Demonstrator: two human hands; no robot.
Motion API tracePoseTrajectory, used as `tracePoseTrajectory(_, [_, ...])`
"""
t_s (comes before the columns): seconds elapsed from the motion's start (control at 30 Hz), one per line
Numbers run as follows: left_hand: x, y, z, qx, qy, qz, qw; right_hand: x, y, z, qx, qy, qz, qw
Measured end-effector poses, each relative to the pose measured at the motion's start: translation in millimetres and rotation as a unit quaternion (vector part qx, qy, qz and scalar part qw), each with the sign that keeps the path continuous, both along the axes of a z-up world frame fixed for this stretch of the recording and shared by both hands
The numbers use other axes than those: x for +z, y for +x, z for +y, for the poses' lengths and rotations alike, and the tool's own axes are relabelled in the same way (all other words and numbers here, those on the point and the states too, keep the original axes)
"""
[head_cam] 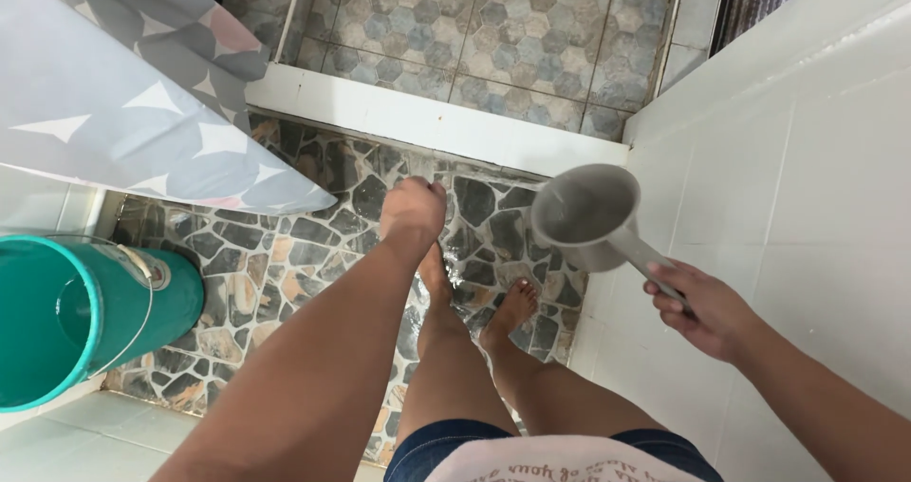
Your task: The person wipes the toilet seat and tank with a cloth, rinses the cloth at the sink, and then pours water from a mug onto the shower floor. The person also uses a handheld bidet sprayer to rinse the bathroom floor.
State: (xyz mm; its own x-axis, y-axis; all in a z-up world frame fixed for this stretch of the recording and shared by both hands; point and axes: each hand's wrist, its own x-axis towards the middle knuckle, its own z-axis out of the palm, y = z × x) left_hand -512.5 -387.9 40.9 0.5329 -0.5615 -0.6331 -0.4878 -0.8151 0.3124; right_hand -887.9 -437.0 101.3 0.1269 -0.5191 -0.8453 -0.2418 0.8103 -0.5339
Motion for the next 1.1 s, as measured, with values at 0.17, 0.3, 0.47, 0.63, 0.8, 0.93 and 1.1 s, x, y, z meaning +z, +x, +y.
tracePoseTrajectory(0.17, [20, 10, -14, 0.064, 0.006, 0.032, 0.997, 1, -12, -3, -0.036, 0.041, 0.036, 0.998])
tracePoseTrajectory(0.3, [15, 26, -29, 0.047, 0.008, 0.016, 0.999, 10, 7, -14, -0.035, 0.036, 0.062, 0.997])
tracePoseTrajectory(0.47, [-6, 52, -38, -0.011, -0.019, -0.013, 1.0, -10, 49, -33, 0.033, -0.02, 0.066, 0.997])
tracePoseTrajectory(0.63, [0, 66, -51, -0.026, -0.005, -0.007, 1.0, -20, 138, -38, 0.119, -0.018, 0.048, 0.992])
tracePoseTrajectory(0.8, [-3, 87, -60, -0.042, -0.01, -0.006, 0.999, -5, 187, -43, 0.165, -0.012, 0.024, 0.986])
tracePoseTrajectory(0.93, [3, 96, -58, -0.041, -0.006, -0.011, 0.999, 26, 178, -54, 0.114, -0.003, -0.002, 0.993])
tracePoseTrajectory(1.1, [0, 107, -57, -0.045, -0.009, -0.012, 0.999, 48, 129, -77, 0.095, 0.032, -0.017, 0.995])
